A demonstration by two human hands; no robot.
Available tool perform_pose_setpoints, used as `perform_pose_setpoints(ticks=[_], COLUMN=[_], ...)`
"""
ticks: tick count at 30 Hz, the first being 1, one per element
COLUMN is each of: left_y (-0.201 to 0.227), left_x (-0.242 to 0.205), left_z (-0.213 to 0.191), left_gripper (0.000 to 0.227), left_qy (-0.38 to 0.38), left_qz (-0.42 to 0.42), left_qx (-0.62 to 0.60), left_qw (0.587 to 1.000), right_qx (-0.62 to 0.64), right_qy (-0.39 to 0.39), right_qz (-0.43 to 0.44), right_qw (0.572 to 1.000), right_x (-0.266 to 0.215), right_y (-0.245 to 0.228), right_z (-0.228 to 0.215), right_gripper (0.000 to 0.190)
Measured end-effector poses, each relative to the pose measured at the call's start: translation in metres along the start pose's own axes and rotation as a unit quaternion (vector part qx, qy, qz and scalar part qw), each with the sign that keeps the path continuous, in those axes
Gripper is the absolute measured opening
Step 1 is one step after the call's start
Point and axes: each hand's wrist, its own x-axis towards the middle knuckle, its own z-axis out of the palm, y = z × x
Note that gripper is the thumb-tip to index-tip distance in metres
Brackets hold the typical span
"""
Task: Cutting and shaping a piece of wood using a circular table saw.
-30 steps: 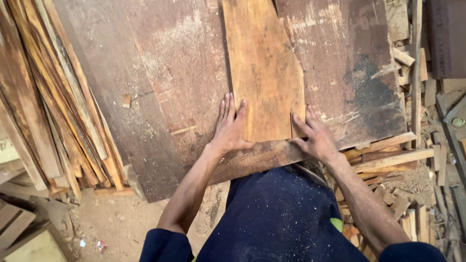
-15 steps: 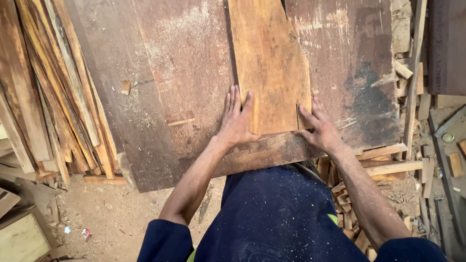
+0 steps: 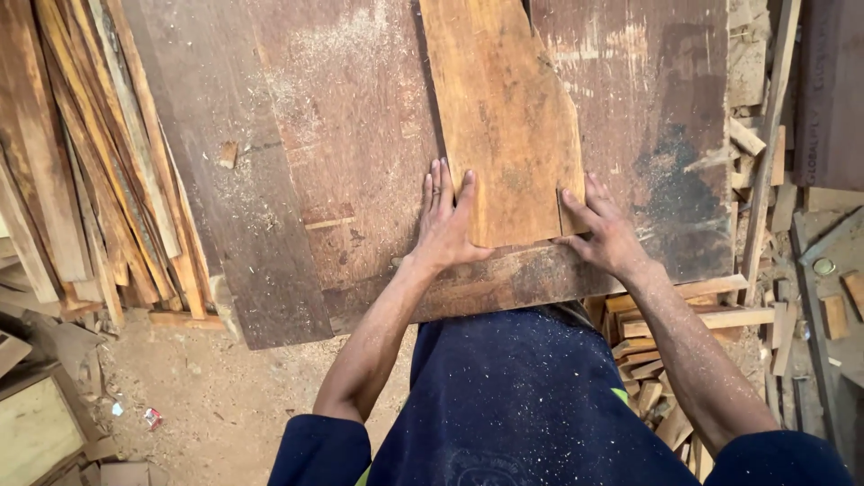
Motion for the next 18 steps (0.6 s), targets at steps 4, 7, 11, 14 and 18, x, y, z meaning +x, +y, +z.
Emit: perform_pose_setpoints(ticks=[4,7,11,14,18], left_y=[0.001,0.000,0.000,0.000,0.006], left_x=[0.005,0.010,0.013,0.014,0.009], left_z=[-0.003,-0.004,-0.005,-0.007,-0.010], left_gripper=[0.155,0.158,0.157,0.157,0.153], left_qy=[0.007,0.014,-0.005,-0.007,0.008], left_qz=[-0.007,-0.006,-0.016,-0.016,-0.019], left_qx=[-0.010,0.004,-0.001,0.001,0.004], left_qw=[1.000,1.000,1.000,1.000,1.000], right_qx=[0.001,-0.033,-0.015,-0.005,0.012], right_qy=[0.015,0.014,0.000,0.009,0.027], right_qz=[-0.009,-0.015,0.003,-0.001,-0.021], right_qw=[1.000,0.999,1.000,1.000,0.999], right_x=[0.009,0.013,0.017,0.017,0.017], right_y=[0.003,0.006,0.004,0.005,-0.007], right_z=[-0.002,-0.002,-0.005,-0.005,-0.017], right_gripper=[0.089,0.088,0.090,0.090,0.092])
